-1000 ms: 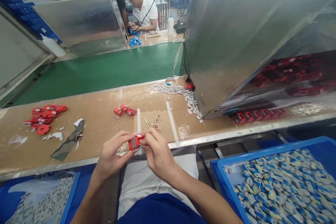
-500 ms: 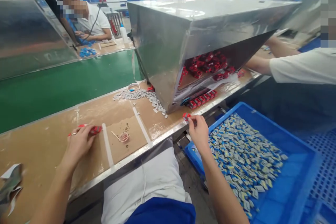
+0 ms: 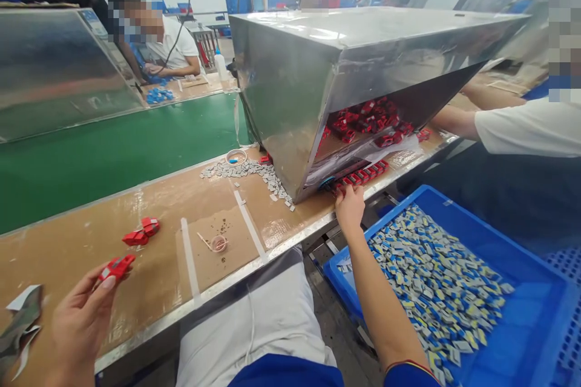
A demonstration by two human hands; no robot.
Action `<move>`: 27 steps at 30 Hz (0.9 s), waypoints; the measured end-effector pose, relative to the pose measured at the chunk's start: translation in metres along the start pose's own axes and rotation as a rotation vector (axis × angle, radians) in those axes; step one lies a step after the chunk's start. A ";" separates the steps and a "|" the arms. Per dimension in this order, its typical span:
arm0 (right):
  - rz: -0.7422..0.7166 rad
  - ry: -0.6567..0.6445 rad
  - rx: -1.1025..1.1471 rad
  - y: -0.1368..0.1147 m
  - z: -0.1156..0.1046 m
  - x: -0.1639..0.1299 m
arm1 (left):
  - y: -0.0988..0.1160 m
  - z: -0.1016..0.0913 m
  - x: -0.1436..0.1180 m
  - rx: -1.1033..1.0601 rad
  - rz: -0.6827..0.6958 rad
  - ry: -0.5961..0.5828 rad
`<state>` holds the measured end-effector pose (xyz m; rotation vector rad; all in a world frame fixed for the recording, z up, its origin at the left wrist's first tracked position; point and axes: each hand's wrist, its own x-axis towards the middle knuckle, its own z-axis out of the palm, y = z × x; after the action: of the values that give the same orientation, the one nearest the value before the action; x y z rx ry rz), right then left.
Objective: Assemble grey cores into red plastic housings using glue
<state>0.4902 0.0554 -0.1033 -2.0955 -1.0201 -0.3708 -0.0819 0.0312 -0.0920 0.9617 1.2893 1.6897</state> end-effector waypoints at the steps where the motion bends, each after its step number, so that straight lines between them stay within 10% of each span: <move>1: -0.001 0.004 0.013 0.002 0.002 0.004 | 0.002 0.003 -0.007 -0.106 -0.076 0.018; 8: -0.078 0.109 0.078 0.000 -0.023 -0.012 | -0.010 0.038 -0.040 -0.274 -0.330 0.030; 12: -0.409 0.141 0.259 -0.043 -0.043 -0.072 | -0.034 0.049 -0.051 -0.193 -0.266 -0.165; 19: -0.727 -0.619 0.781 -0.146 -0.018 -0.167 | -0.068 0.059 -0.058 0.049 0.124 -0.400; 27: -0.678 -0.765 0.809 -0.191 0.000 -0.174 | -0.049 0.043 -0.057 0.288 0.257 -0.365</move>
<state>0.2323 0.0347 -0.1002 -1.0885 -1.9196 0.5177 -0.0134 0.0036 -0.1371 1.5830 1.2172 1.4415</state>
